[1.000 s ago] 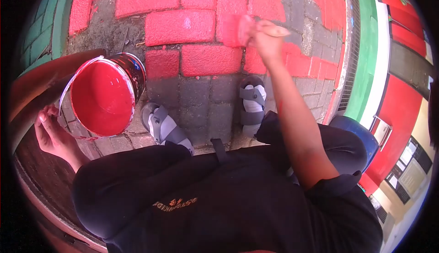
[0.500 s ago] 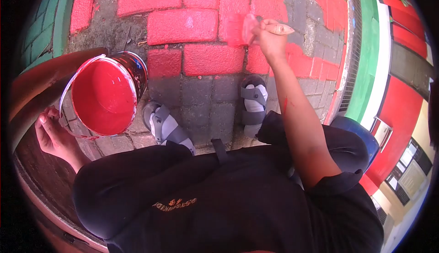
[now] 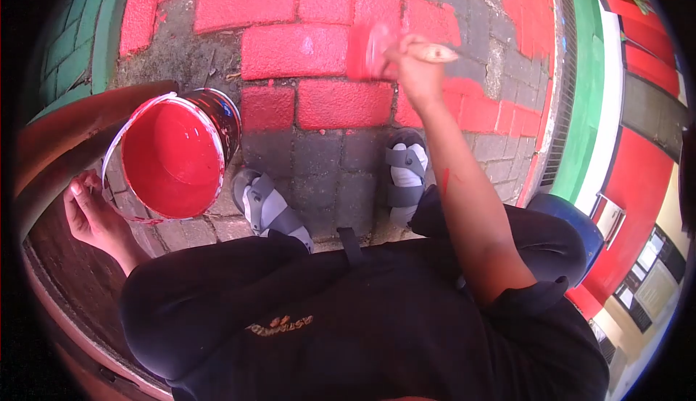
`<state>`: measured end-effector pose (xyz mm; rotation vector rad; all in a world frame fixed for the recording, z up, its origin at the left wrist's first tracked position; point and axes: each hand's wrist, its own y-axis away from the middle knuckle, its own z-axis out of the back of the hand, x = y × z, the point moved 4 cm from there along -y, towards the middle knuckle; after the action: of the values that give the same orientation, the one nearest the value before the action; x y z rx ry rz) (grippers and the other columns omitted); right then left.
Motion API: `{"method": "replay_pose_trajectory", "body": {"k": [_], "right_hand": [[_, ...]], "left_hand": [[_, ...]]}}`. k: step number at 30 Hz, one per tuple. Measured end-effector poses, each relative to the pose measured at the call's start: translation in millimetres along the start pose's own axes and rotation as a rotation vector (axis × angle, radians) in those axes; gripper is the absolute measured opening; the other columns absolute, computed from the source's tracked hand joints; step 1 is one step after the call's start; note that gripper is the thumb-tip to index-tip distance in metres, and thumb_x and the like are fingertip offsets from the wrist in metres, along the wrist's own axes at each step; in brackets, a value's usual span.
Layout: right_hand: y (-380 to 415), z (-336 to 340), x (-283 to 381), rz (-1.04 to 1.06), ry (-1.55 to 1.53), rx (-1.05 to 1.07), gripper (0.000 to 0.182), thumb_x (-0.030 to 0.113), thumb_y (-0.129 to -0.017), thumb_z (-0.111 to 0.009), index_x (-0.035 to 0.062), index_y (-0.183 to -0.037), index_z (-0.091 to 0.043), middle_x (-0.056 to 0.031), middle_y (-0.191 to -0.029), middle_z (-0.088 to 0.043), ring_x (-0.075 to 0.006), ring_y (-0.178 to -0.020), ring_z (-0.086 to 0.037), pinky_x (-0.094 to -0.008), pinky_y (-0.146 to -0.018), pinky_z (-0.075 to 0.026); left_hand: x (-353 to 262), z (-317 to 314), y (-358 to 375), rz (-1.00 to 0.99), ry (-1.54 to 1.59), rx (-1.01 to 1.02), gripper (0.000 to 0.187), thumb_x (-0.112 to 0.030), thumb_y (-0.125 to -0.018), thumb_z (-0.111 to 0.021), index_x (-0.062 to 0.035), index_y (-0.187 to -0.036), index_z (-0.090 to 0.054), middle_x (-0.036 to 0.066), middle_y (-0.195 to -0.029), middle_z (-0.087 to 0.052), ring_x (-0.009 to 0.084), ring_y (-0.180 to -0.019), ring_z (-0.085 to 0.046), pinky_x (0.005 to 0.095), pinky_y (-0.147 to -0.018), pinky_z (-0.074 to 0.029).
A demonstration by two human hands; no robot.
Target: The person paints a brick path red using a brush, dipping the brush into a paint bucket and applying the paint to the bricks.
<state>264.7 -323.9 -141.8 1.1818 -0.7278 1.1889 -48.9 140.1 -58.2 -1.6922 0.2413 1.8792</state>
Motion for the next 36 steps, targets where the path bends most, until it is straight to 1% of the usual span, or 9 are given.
{"method": "replay_pose_trajectory", "body": {"k": [1,12,16,20,23,24,29,33,36], "right_hand": [[-2.0,2.3,-11.4,-0.013,-0.025,-0.102,0.023,-0.003,-0.081,-0.071,0.0079,-0.067,-0.056,0.0011,-0.061,-0.058,-0.0084,-0.053,-0.058,-0.029,-0.044,-0.046],[-9.2,19.4,-10.4,0.053,0.107,-0.16,0.02,-0.004,-0.079,-0.067,0.0094,-0.068,-0.058,0.0016,-0.061,-0.059,-0.0097,-0.051,-0.058,-0.0274,-0.044,-0.045],[-14.5,46.8,-14.9,0.002,-0.136,-0.057,0.018,-0.005,-0.078,-0.064,0.0082,-0.067,-0.056,-0.0008,-0.062,-0.061,-0.012,-0.051,-0.06,-0.0292,-0.044,-0.047],[-32.4,97.5,-30.3,0.021,0.19,-0.218,0.017,0.001,-0.082,-0.066,0.0063,-0.067,-0.061,-0.0031,-0.062,-0.064,-0.015,-0.052,-0.063,-0.03,-0.05,-0.05],[-28.8,57.1,-19.2,0.419,0.434,-0.16,0.016,0.007,-0.083,-0.066,0.003,-0.068,-0.07,-0.0107,-0.064,-0.069,-0.0199,-0.059,-0.065,-0.0334,-0.064,-0.054],[-18.8,20.1,-3.4,0.613,0.658,-0.132,0.027,-0.005,-0.084,-0.062,0.0038,-0.06,-0.055,0.0,-0.063,-0.061,-0.0101,-0.056,-0.056,-0.0289,-0.051,-0.047],[-61.5,36.5,2.4,0.218,0.406,-0.047,0.021,0.0,-0.081,-0.068,0.006,-0.066,-0.054,-0.0002,-0.069,-0.064,-0.0089,-0.064,-0.059,-0.0278,-0.053,-0.048],[-155.7,85.3,-2.4,0.35,0.404,-0.267,0.02,0.002,-0.08,-0.07,0.0077,-0.068,-0.054,0.0005,-0.068,-0.062,-0.0097,-0.065,-0.066,-0.0265,-0.052,-0.048],[-125.6,65.3,61.0,0.36,0.339,-0.184,0.019,0.002,-0.079,-0.07,0.0087,-0.068,-0.055,0.0015,-0.062,-0.059,-0.0095,-0.06,-0.063,-0.0275,-0.052,-0.047]], "left_hand": [[-0.2,1.3,-1.9,-0.009,0.003,-0.002,0.025,-0.02,-0.107,-0.059,0.004,-0.103,-0.065,0.011,-0.096,-0.067,0.0184,-0.088,-0.06,0.0318,-0.08,-0.049],[-2.1,0.6,-1.0,-0.008,0.0,-0.028,0.025,-0.022,-0.106,-0.06,0.0015,-0.102,-0.065,0.009,-0.093,-0.066,0.0165,-0.087,-0.058,0.0312,-0.079,-0.047],[-3.6,-0.5,0.6,-0.002,-0.009,-0.017,0.025,-0.023,-0.106,-0.06,0.0011,-0.101,-0.065,0.009,-0.092,-0.065,0.0164,-0.087,-0.057,0.0309,-0.078,-0.046],[-4.5,1.5,-0.7,-0.025,-0.005,-0.021,0.025,-0.023,-0.106,-0.06,0.0007,-0.102,-0.064,0.008,-0.092,-0.064,0.0164,-0.085,-0.056,0.0306,-0.077,-0.045],[-1.6,-3.4,-0.4,-0.039,0.006,-0.002,0.025,-0.023,-0.107,-0.059,0.001,-0.102,-0.065,0.008,-0.093,-0.064,0.0153,-0.085,-0.055,0.0302,-0.077,-0.045],[-2.0,-5.2,-0.2,-0.046,0.017,-0.006,0.025,-0.023,-0.107,-0.059,0.001,-0.102,-0.065,0.008,-0.093,-0.064,0.0153,-0.085,-0.055,0.0302,-0.077,-0.045],[-7.4,-2.0,-3.2,-0.037,-0.033,-0.006,0.026,-0.023,-0.107,-0.058,0.001,-0.1,-0.065,0.008,-0.091,-0.064,0.0147,-0.083,-0.055,0.029,-0.076,-0.044],[-8.6,-7.0,2.8,-0.064,-0.043,-0.013,0.025,-0.022,-0.107,-0.058,0.0005,-0.098,-0.064,0.006,-0.089,-0.063,0.0141,-0.082,-0.055,0.0271,-0.074,-0.044],[-14.8,-3.8,5.5,-0.082,-0.052,0.027,0.024,-0.021,-0.107,-0.059,0.0002,-0.098,-0.065,0.006,-0.09,-0.064,0.0136,-0.08,-0.054,0.0276,-0.074,-0.045]]}}
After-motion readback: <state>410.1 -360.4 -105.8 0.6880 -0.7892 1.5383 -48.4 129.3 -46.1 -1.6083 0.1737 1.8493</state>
